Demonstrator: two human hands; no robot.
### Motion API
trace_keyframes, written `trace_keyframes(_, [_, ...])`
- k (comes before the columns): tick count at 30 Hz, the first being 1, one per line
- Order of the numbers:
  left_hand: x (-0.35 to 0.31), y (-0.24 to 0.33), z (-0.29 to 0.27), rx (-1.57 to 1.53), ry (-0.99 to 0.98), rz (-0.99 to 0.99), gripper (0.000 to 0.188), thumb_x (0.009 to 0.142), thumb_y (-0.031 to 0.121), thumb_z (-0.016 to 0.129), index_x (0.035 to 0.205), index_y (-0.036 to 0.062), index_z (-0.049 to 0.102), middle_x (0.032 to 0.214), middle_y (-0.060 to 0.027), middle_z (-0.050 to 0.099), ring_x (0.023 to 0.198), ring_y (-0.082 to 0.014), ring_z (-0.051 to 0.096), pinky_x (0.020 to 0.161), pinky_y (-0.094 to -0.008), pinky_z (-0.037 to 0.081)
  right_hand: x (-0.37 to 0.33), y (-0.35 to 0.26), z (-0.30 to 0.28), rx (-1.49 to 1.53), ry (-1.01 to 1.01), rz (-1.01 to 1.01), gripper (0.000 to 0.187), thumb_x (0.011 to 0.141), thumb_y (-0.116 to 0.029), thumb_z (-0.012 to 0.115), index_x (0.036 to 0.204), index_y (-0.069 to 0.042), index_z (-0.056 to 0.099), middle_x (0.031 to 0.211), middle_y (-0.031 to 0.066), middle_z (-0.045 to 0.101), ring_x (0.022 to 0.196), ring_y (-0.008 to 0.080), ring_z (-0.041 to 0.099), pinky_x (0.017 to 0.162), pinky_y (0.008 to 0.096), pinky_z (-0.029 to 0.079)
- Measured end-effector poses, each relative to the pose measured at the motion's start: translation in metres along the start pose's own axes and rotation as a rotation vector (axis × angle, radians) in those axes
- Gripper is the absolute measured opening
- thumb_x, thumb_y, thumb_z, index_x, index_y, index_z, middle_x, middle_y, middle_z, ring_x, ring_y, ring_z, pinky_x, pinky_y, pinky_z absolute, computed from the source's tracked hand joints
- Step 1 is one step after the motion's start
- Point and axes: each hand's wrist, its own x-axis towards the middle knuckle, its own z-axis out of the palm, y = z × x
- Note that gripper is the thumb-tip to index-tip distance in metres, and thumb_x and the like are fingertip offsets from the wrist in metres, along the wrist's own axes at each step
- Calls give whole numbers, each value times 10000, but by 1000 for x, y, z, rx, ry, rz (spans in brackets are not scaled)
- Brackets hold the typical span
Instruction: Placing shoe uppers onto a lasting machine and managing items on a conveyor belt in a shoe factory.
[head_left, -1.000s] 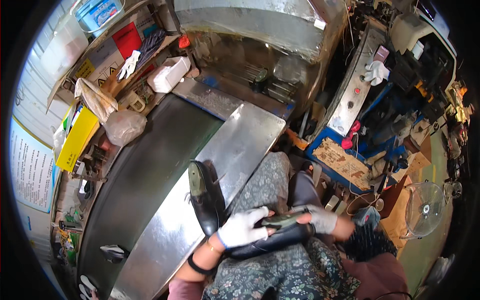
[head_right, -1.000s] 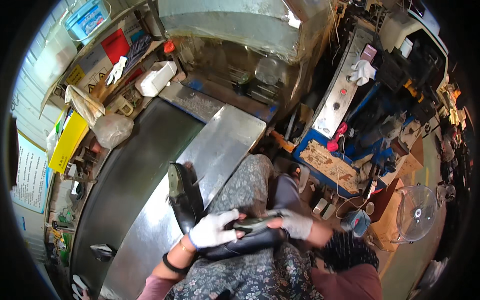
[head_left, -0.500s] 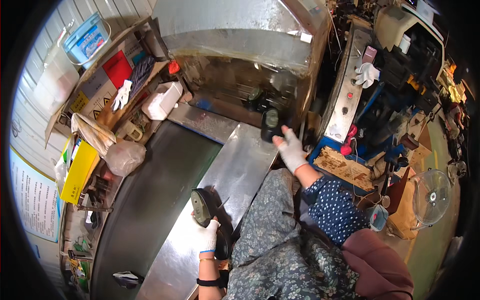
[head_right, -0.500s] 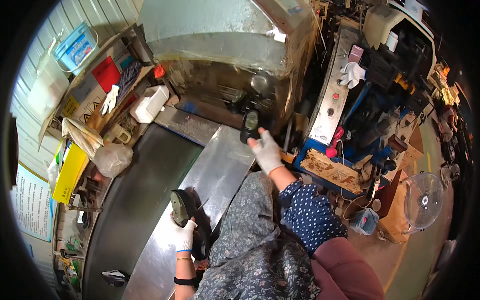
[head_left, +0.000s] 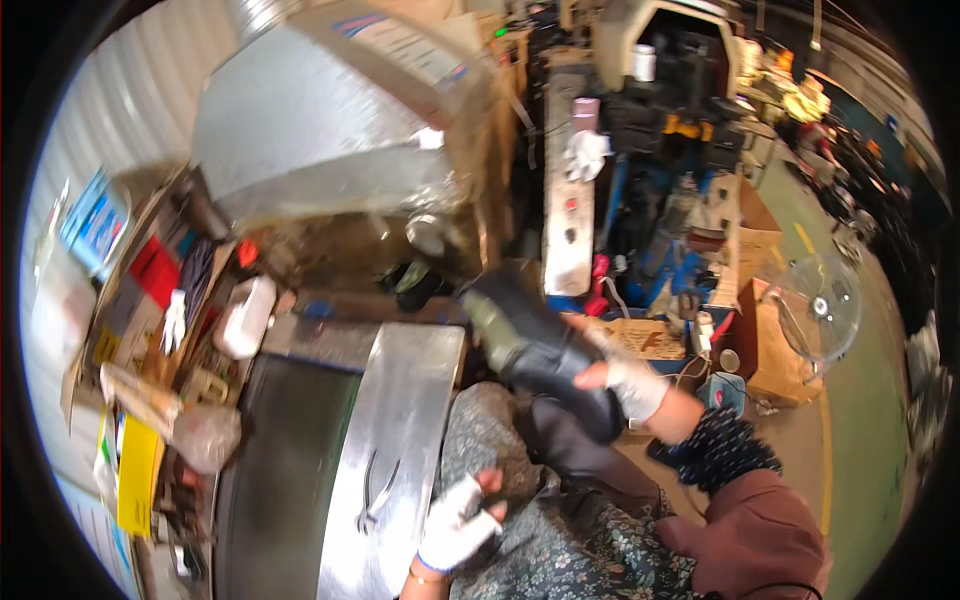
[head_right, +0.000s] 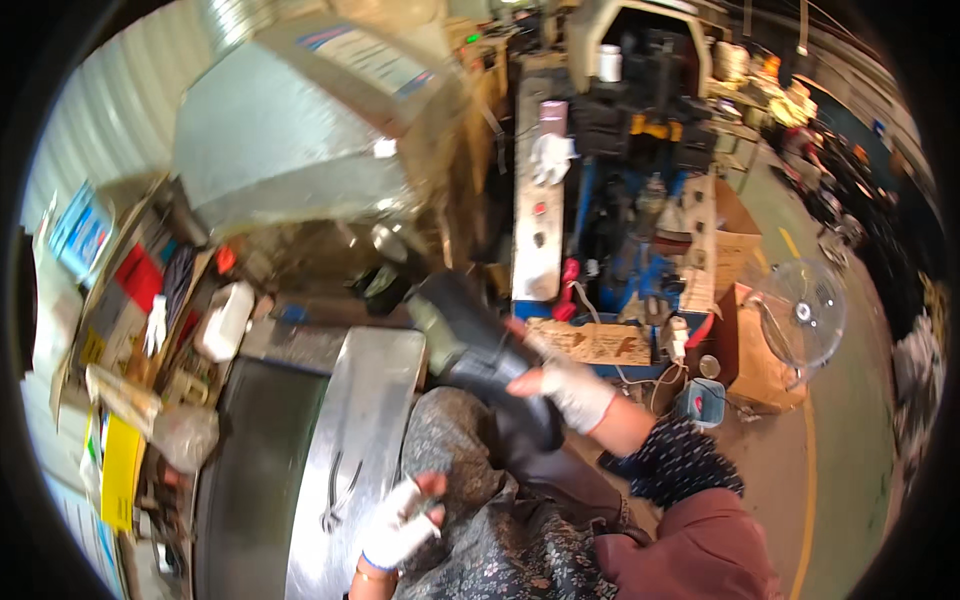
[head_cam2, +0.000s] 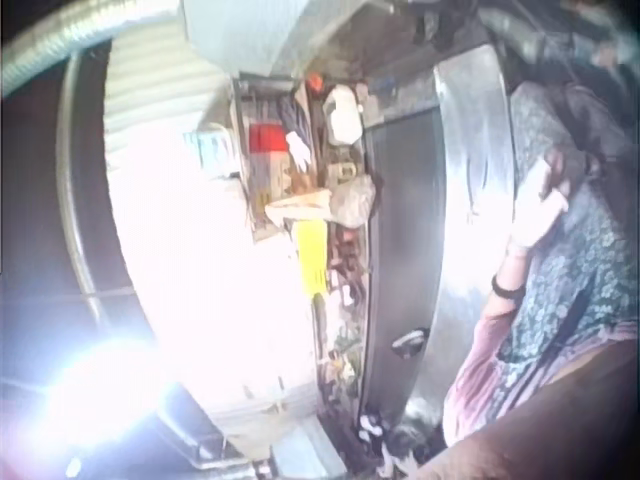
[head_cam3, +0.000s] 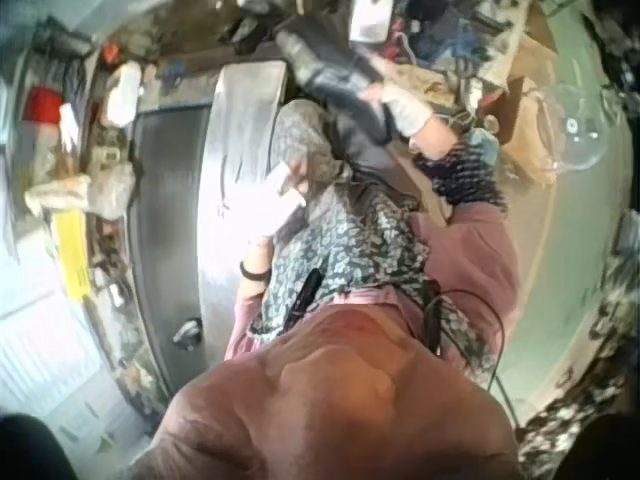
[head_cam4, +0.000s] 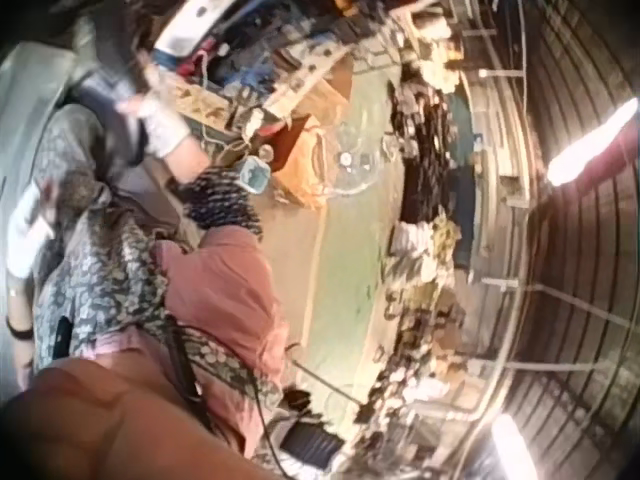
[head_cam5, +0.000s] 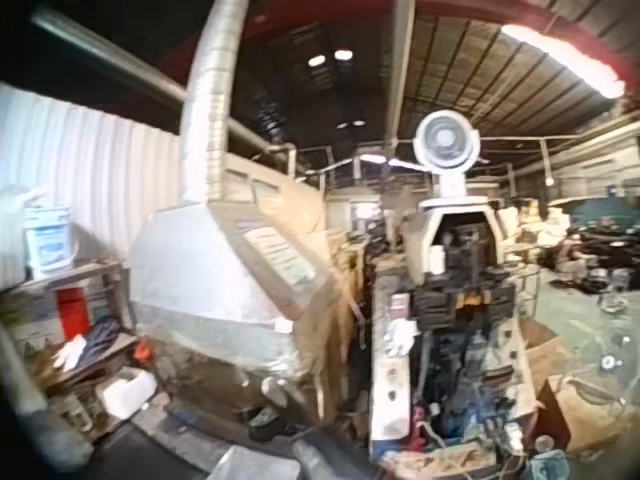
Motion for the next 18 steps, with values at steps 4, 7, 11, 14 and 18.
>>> trace_keyframes(4, [-27, -27, -2, -108, 94, -308, 475, 903, 76, 657, 1357, -1, 537, 1198, -90, 661, 1101, -163, 622, 941, -311, 520, 14, -96, -98, -343, 421, -341, 934, 687, 117, 711, 1529, -54, 346, 1356, 71, 554, 953, 121, 628, 832, 267, 515])
trace_keyframes(7, [-47, -47, -8, -56, 262, -361, 440, 914, 30, 636, 1340, -18, 540, 1265, -102, 623, 1057, -178, 610, 858, -291, 520, 39, -152, -158, -636, 709, -388, 842, 724, 18, 698, 1505, -69, 396, 1119, 80, 635, 878, 155, 627, 801, 273, 503])
trace_keyframes(11, [-53, -52, -5, -26, 367, -385, 380, 906, 33, 606, 1281, -22, 577, 1186, -92, 650, 982, -160, 602, 839, -280, 502, 64, -193, -214, -1586, 1100, 3, 673, 812, -306, 590, 1471, -262, 461, 1278, 160, 570, 1130, 388, 601, 980, 442, 483])
trace_keyframes(14, [-46, -39, 7, 28, 240, -340, 355, 898, 52, 625, 1245, -16, 602, 1159, -100, 662, 988, -156, 603, 848, -277, 498, 69, -214, -226, -1601, 1020, 119, 680, 796, -309, 604, 1462, -259, 475, 1321, 177, 552, 1152, 391, 599, 984, 442, 487])
trace_keyframes(18, [-31, -25, 31, -32, 232, -400, 311, 897, 35, 607, 1203, -22, 615, 1105, -75, 677, 982, -144, 614, 841, -280, 498, 64, -226, -211, -1730, 836, 213, 671, 790, -324, 622, 1445, -251, 499, 1358, 192, 535, 1159, 392, 604, 986, 441, 492])
